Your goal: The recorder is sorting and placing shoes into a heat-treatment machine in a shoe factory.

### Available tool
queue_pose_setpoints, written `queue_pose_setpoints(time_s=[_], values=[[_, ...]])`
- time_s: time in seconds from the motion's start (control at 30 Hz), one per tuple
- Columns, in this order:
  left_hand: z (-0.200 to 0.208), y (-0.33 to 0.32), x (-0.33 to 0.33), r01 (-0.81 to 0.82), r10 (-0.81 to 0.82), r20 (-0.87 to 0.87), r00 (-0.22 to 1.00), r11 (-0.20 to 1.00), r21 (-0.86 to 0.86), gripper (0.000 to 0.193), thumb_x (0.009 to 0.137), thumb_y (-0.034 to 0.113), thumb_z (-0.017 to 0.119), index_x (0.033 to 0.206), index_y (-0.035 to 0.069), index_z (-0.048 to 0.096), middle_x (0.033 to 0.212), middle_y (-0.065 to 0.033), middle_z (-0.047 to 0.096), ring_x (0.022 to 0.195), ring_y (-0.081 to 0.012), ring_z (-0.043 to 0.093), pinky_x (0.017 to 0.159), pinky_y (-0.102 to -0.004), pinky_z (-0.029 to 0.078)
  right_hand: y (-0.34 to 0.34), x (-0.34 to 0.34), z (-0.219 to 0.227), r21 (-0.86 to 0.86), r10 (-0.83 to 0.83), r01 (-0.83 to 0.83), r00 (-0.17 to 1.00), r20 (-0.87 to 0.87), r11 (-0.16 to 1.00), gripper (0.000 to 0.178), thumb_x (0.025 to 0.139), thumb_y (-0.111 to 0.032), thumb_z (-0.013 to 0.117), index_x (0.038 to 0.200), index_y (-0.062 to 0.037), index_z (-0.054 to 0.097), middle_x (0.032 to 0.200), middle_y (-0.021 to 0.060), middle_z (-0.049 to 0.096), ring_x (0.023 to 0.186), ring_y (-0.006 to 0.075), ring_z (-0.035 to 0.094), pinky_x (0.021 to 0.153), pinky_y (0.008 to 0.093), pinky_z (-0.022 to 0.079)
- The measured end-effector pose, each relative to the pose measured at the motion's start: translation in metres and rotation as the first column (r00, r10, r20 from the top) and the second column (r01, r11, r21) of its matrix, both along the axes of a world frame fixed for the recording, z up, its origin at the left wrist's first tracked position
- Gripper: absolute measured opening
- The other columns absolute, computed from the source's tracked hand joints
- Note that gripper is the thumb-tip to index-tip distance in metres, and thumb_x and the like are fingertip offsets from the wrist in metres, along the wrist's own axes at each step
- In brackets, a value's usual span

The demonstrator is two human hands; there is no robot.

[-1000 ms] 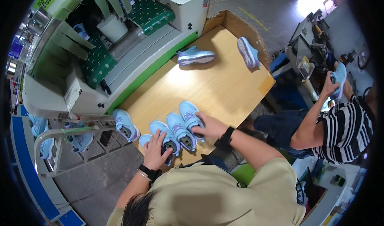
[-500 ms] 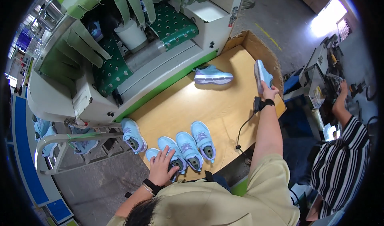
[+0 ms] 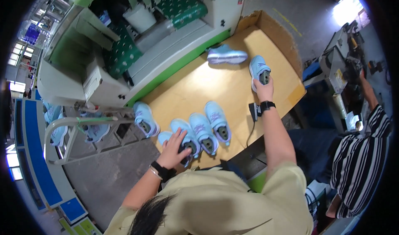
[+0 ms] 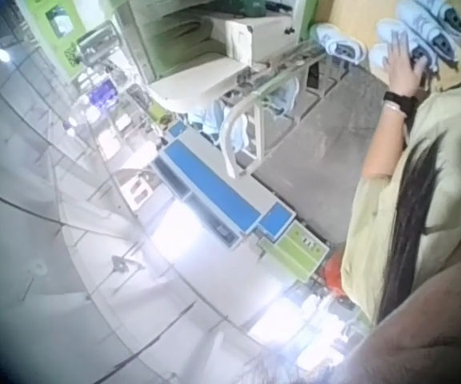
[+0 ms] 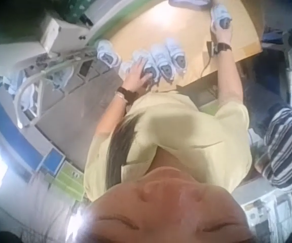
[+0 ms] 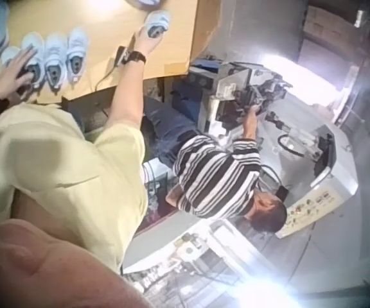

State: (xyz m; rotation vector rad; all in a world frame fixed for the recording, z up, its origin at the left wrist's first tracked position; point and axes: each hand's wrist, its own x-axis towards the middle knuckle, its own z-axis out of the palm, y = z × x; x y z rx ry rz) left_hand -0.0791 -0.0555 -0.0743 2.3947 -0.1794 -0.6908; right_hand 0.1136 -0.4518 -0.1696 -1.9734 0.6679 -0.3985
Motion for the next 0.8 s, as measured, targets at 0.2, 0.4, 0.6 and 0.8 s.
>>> queue_pose_setpoints(time_s=[0.2, 0.4, 0.6, 0.8], values=[[0.037, -0.042, 0.037, -0.356, 0.465, 0.042, 0.884, 0.729, -0.585, 0.086, 0.083, 0.024, 0.069, 0.148, 0.004, 0.017, 0.145, -0.0256, 0.032, 0.135, -0.0356, 0.034, 0.109, -0.0401, 0.029, 0.150, -0.125, 0.140, 0.331, 0.712, -0.696, 0.696, 0.094, 0.637, 0.072, 0.078, -0.014, 0.072, 0.140, -0.0001, 0.038, 0.130, 0.0191, 0.051, 0.123, 0.0282, 0.047, 0.106, 0.0372, 0.035], [0.089, -0.008, 0.106, -0.511, 0.761, -0.239, 0.603, 0.139, -0.848, 0.084, 0.073, 0.001, 0.064, 0.144, 0.005, 0.022, 0.126, -0.0112, 0.045, 0.113, -0.0219, 0.048, 0.097, -0.0353, 0.041, 0.140, -0.167, 0.056, -0.077, 0.678, -0.691, 0.722, -0.140, 0.719, 0.069, 0.078, -0.013, 0.070, 0.139, -0.0039, 0.039, 0.138, 0.0231, 0.039, 0.127, 0.0386, 0.039, 0.108, 0.0426, 0.031], [0.143, 0.054, 0.226, -0.392, 0.860, 0.387, 0.332, 0.499, -0.773, 0.084, 0.072, 0.010, 0.066, 0.142, -0.004, 0.022, 0.136, -0.0206, 0.039, 0.126, -0.0328, 0.040, 0.107, -0.0376, 0.030, 0.142, -0.170, 0.049, -0.047, 0.643, -0.642, 0.766, 0.003, 0.765, 0.076, 0.077, -0.006, 0.068, 0.142, -0.0058, 0.031, 0.130, 0.0238, 0.046, 0.122, 0.0343, 0.045, 0.103, 0.0394, 0.036], [0.122, 0.108, 0.274, -0.566, 0.839, 0.335, 0.429, 0.539, -0.624, 0.086, 0.079, 0.030, 0.071, 0.140, -0.010, 0.025, 0.141, -0.0305, 0.034, 0.131, -0.0393, 0.035, 0.110, -0.0384, 0.027, 0.157, -0.079, 0.146, 0.196, 0.484, -0.570, 0.800, 0.353, 0.798, 0.063, 0.079, -0.006, 0.069, 0.134, -0.0039, 0.038, 0.120, 0.0114, 0.053, 0.112, 0.0203, 0.052, 0.098, 0.0346, 0.040]])
